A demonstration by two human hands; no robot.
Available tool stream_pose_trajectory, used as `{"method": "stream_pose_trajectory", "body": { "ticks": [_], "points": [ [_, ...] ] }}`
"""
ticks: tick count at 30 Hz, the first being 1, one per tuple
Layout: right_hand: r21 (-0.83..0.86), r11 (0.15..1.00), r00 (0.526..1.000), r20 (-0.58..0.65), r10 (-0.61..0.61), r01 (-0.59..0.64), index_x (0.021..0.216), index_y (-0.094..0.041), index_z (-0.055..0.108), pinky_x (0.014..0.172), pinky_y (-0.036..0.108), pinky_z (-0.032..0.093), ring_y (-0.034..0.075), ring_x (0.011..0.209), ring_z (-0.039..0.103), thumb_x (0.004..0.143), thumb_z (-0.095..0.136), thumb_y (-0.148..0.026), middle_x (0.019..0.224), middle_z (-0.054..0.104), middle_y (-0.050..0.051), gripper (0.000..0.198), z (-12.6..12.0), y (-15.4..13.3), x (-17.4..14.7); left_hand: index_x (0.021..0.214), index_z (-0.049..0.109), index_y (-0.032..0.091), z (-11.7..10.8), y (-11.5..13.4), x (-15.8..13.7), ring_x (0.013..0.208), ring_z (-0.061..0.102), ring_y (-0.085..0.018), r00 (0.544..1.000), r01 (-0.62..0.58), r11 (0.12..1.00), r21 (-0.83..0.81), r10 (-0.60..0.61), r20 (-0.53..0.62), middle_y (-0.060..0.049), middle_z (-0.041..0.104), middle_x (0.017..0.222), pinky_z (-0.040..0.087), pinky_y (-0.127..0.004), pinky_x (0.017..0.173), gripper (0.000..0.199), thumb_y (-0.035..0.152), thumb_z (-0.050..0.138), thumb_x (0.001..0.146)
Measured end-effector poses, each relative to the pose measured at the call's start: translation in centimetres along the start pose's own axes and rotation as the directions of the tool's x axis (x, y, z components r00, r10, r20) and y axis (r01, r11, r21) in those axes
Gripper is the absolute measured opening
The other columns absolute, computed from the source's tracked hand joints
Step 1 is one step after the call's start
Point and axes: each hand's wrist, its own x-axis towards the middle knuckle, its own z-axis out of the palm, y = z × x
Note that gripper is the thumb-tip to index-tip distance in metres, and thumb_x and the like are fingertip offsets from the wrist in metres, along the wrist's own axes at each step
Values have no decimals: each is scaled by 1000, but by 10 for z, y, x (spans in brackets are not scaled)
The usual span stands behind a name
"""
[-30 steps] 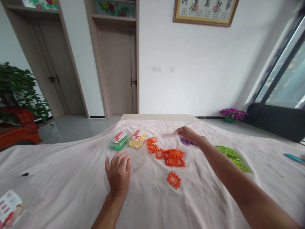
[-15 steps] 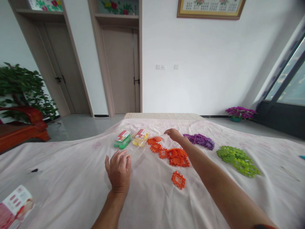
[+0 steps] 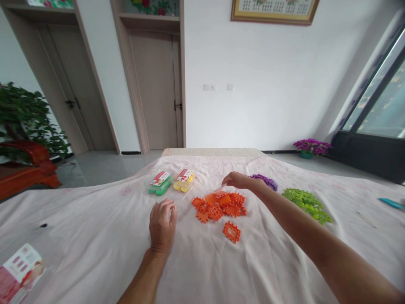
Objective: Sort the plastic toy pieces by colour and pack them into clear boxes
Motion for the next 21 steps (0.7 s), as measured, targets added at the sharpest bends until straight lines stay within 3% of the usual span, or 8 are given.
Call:
{"method": "stream_pose_trajectory", "body": {
  "ticks": [4, 7, 10, 13, 17, 19, 21],
  "points": [
    [6, 992, 975, -187, 122, -123, 102, -21, 74, 75, 22, 45, 17, 86, 66, 80, 54, -14, 93, 75, 2, 30, -10, -2, -32, 93, 60, 22, 4, 7, -3, 101, 62, -20, 995, -48, 995, -89, 55, 83, -6, 69, 101, 41, -41, 101, 13, 23, 46, 93],
    [-127, 935, 893, -362, 266, -330, 105, -21, 72, 76, 24, 43, 19, 90, 66, 83, 49, -11, 100, 74, 6, 33, -11, -2, -53, 93, 60, 23, 6, 17, -5, 102, 62, -19, 981, -86, 987, -136, 107, 160, -5, 69, 101, 38, -44, 106, 14, 23, 46, 94],
    [-219, 863, 847, -404, 346, -456, 110, -21, 69, 76, 26, 42, 22, 94, 66, 85, 46, -10, 104, 73, 10, 36, -1, -8, -69, 93, 60, 23, 7, 28, -6, 103, 62, -18, 959, -117, 976, -185, 160, 235, -4, 70, 101, 36, -44, 108, 15, 24, 45, 95],
    [-266, 859, 875, -344, 339, -438, 112, -21, 68, 72, 26, 41, 23, 95, 67, 85, 45, -9, 104, 72, 11, 38, 15, -22, -81, 94, 61, 24, 9, 35, -6, 104, 62, -17, 939, -150, 963, -225, 210, 271, -2, 70, 102, 34, -43, 110, 15, 24, 46, 95],
    [-299, 882, 919, -271, 287, -364, 109, -23, 69, 69, 26, 39, 22, 90, 68, 84, 46, -9, 97, 73, 9, 37, 22, -43, -97, 96, 61, 23, 10, 33, -4, 101, 64, -16, 966, -124, 975, -186, 162, 203, -3, 71, 102, 32, -44, 111, 16, 23, 46, 95],
    [-281, 883, 910, -293, 294, -375, 107, -22, 70, 69, 26, 40, 22, 90, 68, 84, 46, -10, 98, 73, 9, 35, 15, -51, -104, 95, 61, 22, 8, 28, -3, 97, 66, -16, 984, -95, 985, -141, 115, 139, -4, 72, 101, 30, -44, 111, 15, 23, 46, 95],
    [-222, 880, 869, -378, 319, -419, 108, -20, 69, 69, 25, 41, 22, 90, 67, 85, 46, -13, 98, 73, 10, 33, 7, -57, -109, 95, 62, 21, 5, 19, -1, 95, 66, -17, 996, -61, 994, -87, 67, 67, -4, 73, 99, 28, -45, 112, 15, 24, 47, 94]
  ]
}}
